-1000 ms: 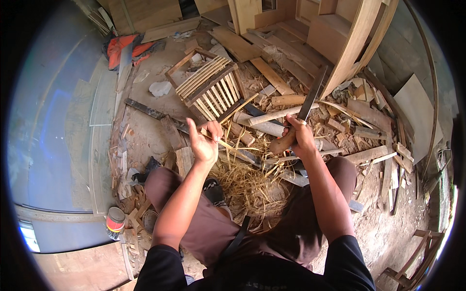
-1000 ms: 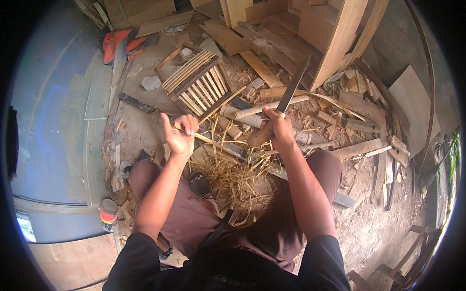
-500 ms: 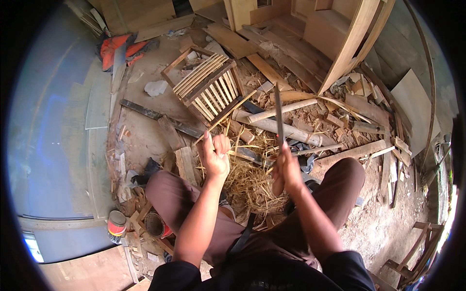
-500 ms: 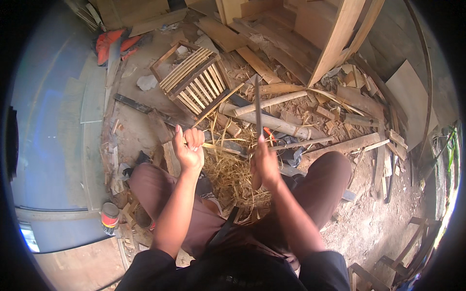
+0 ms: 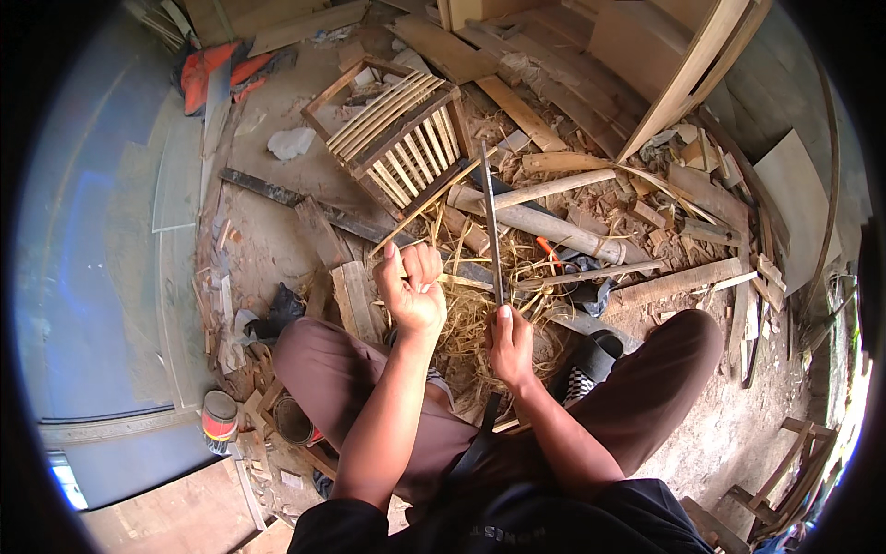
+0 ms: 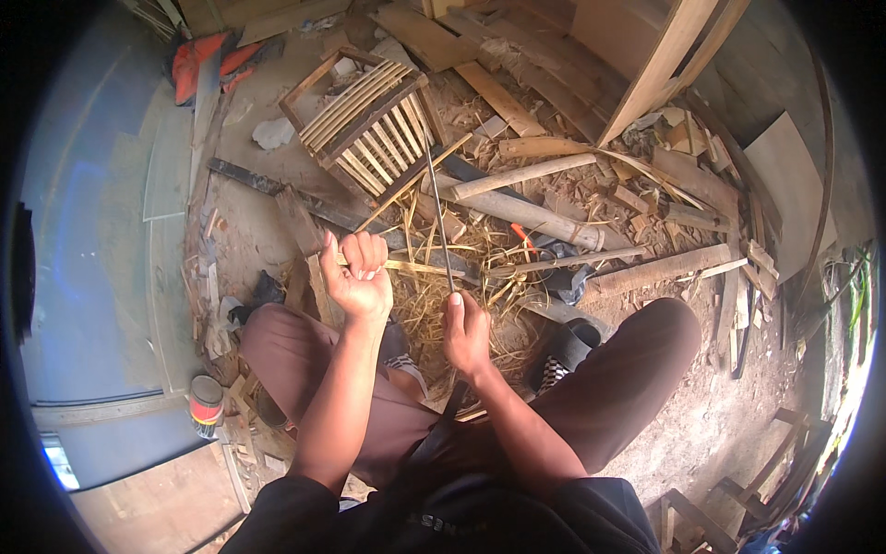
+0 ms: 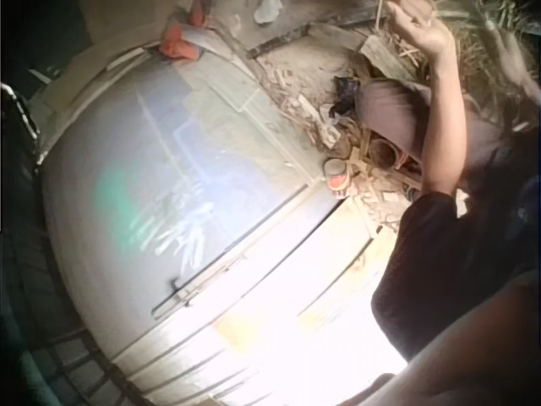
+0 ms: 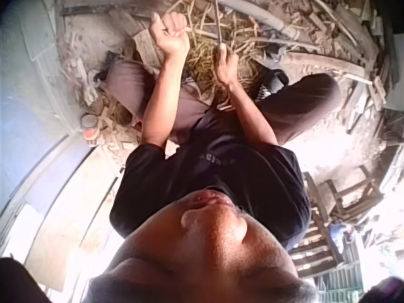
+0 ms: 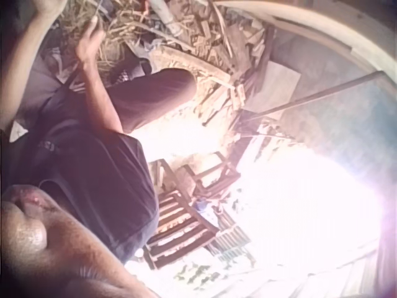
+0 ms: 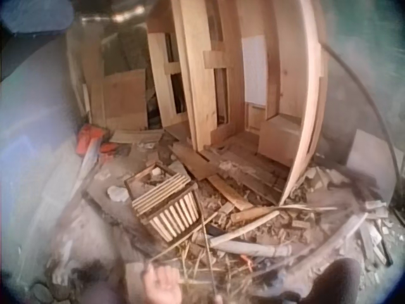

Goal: The person sits on the floor and uses a knife to shave thin strips from a bamboo stick. They repeatedly scrape the bamboo to produce fine shavings, occasionally pausing to inspect the stick.

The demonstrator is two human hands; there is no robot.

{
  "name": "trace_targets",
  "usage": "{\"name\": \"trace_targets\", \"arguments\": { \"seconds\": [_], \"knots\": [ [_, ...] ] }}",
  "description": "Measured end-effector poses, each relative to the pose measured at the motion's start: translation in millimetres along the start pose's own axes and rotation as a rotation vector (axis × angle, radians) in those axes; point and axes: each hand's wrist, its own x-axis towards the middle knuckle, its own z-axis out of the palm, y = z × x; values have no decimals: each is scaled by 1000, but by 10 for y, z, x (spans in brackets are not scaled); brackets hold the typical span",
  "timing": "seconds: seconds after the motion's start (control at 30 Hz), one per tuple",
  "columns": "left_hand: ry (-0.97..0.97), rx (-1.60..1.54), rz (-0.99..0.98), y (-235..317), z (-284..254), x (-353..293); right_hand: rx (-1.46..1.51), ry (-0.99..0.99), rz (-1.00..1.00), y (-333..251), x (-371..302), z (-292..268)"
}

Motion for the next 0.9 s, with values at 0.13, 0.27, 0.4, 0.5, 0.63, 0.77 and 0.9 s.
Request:
{"name": "trace_targets", "arguments": {
  "seconds": [0.13, 0.27, 0.4, 0.5, 0.63, 0.77, 0.9],
  "knots": [
    [37, -11, 0, -33, 44, 9, -317, -20, 148, 757, 11, 99],
    [58, -5, 22, 58, -70, 10, -371, -86, 308, 780, 53, 131],
    [72, 37, 29, 41, -19, 13, -256, -14, 171, 520, 36, 140],
    [48, 28, 36, -12, 26, -16, -168, 19, -110, 36, 8, 101],
    [37, 30, 37, -46, 57, 18, -249, 10, -57, 348, 23, 148],
    [40, 64, 88, -80, 43, -26, -399, 2, 246, 1214, 158, 94],
    [98, 17, 61, -32, 45, 26, -274, -62, 389, 748, 116, 45]
  ]
}}
